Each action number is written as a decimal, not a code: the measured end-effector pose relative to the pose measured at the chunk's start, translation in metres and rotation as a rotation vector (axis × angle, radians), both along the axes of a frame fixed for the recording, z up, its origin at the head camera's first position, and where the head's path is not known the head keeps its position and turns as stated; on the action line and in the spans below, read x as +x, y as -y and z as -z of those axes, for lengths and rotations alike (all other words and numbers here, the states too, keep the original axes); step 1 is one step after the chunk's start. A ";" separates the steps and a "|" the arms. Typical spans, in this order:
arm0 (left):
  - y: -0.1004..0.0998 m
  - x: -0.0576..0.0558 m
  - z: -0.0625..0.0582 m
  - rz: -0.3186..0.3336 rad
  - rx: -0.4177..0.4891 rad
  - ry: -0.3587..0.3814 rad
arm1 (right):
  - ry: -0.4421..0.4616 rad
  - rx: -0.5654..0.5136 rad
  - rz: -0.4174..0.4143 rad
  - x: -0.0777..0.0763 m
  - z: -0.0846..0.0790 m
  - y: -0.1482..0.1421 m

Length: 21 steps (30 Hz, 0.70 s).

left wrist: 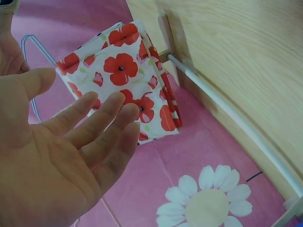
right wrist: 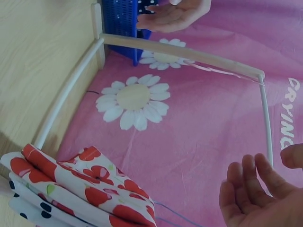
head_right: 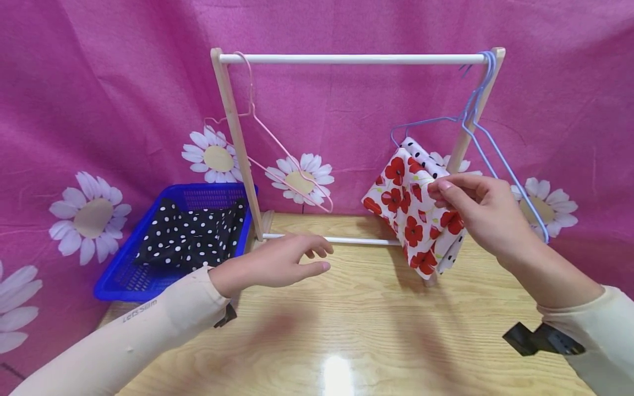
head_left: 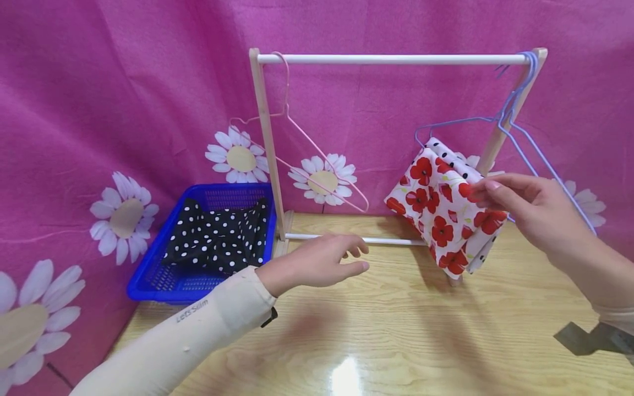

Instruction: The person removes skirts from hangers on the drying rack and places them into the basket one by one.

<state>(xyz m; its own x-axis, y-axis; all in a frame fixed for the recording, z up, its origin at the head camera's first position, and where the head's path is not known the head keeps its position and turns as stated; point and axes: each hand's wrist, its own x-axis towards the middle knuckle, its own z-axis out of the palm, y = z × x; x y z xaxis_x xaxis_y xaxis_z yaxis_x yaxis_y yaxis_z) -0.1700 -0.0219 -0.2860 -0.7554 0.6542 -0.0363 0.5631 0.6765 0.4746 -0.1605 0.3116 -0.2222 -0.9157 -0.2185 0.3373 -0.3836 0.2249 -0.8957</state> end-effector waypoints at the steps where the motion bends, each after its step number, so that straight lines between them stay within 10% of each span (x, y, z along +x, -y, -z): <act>1: -0.002 0.000 0.001 0.004 -0.007 -0.003 | -0.009 0.035 0.032 0.001 -0.001 -0.002; 14: -0.017 0.003 0.004 0.024 -0.048 -0.014 | 0.018 0.283 0.321 0.019 -0.011 -0.024; 21: -0.021 0.000 -0.002 0.020 -0.021 -0.020 | -0.018 0.217 0.370 0.017 -0.008 -0.033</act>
